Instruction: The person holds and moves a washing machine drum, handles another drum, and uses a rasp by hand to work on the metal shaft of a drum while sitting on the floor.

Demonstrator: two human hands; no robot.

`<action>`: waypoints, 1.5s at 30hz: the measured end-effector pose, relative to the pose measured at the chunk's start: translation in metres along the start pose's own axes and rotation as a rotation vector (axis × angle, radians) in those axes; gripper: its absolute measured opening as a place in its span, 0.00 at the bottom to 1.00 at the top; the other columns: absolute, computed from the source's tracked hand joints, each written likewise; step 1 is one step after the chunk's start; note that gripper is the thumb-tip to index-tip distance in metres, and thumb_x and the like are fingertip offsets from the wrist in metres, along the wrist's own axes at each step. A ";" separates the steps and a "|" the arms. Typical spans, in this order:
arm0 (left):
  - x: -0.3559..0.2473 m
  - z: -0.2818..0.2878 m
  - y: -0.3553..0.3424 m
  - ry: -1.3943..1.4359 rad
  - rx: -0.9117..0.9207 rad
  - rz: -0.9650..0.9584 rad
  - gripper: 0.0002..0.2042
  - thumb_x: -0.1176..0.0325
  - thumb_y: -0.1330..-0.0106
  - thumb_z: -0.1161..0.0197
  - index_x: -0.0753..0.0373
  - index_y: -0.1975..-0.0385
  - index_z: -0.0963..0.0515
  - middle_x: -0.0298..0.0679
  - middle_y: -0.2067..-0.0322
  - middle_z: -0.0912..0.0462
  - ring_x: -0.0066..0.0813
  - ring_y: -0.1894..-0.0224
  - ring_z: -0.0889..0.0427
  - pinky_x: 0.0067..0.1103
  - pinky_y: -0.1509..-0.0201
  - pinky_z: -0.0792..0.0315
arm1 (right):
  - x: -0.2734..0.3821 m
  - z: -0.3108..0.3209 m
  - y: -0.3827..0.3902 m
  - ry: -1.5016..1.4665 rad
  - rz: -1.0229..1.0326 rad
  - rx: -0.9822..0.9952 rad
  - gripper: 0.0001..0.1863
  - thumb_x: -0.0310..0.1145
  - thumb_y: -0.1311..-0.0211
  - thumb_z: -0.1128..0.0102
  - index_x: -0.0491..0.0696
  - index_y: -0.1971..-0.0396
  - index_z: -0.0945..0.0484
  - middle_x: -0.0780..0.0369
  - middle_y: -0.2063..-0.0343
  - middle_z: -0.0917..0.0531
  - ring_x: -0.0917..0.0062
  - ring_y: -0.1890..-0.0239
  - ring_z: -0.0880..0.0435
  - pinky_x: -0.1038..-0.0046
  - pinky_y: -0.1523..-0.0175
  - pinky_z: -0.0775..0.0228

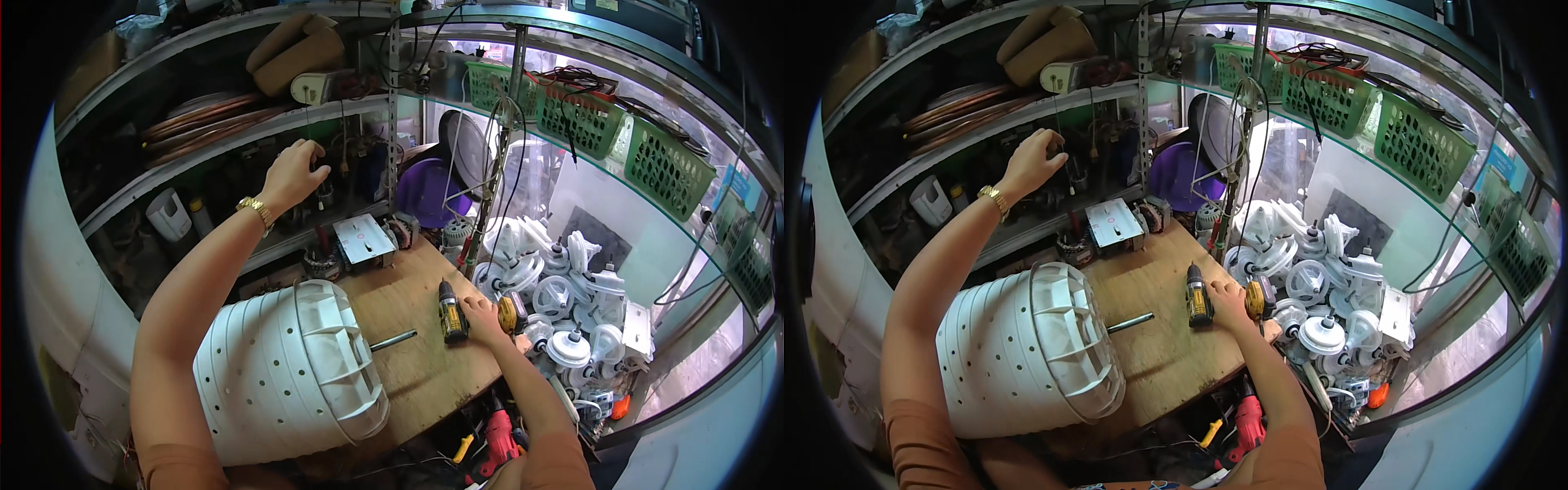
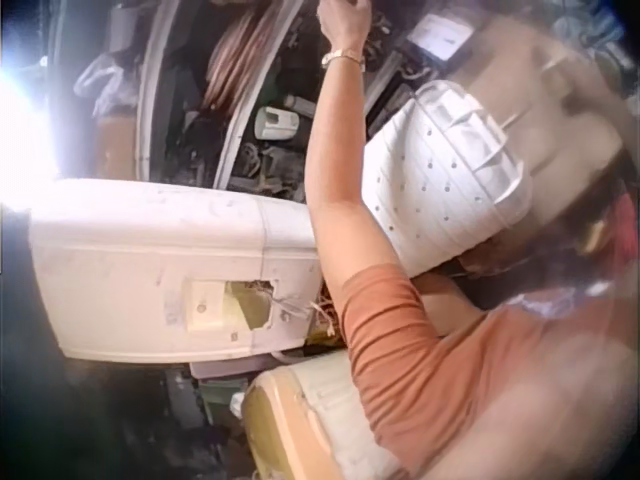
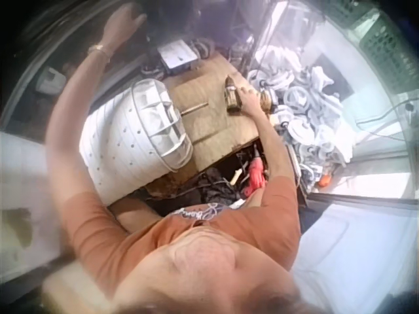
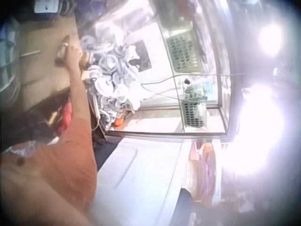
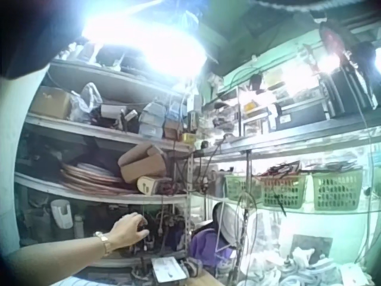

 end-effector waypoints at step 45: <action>0.002 -0.111 -0.254 0.630 -0.552 0.962 0.34 0.55 0.51 0.25 0.59 0.40 0.21 0.47 0.47 0.15 0.41 0.47 0.14 0.35 0.46 0.19 | 0.058 -0.007 0.048 -0.191 0.038 -0.140 0.38 0.46 0.54 0.28 0.60 0.37 0.25 0.55 0.27 0.38 0.52 0.25 0.44 0.47 0.26 0.50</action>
Point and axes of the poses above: each hand's wrist, its own y-axis away from the middle knuckle, its own z-axis out of the back of the hand, x = y × z, the point moved 1 cm from there along -y, towards the middle knuckle
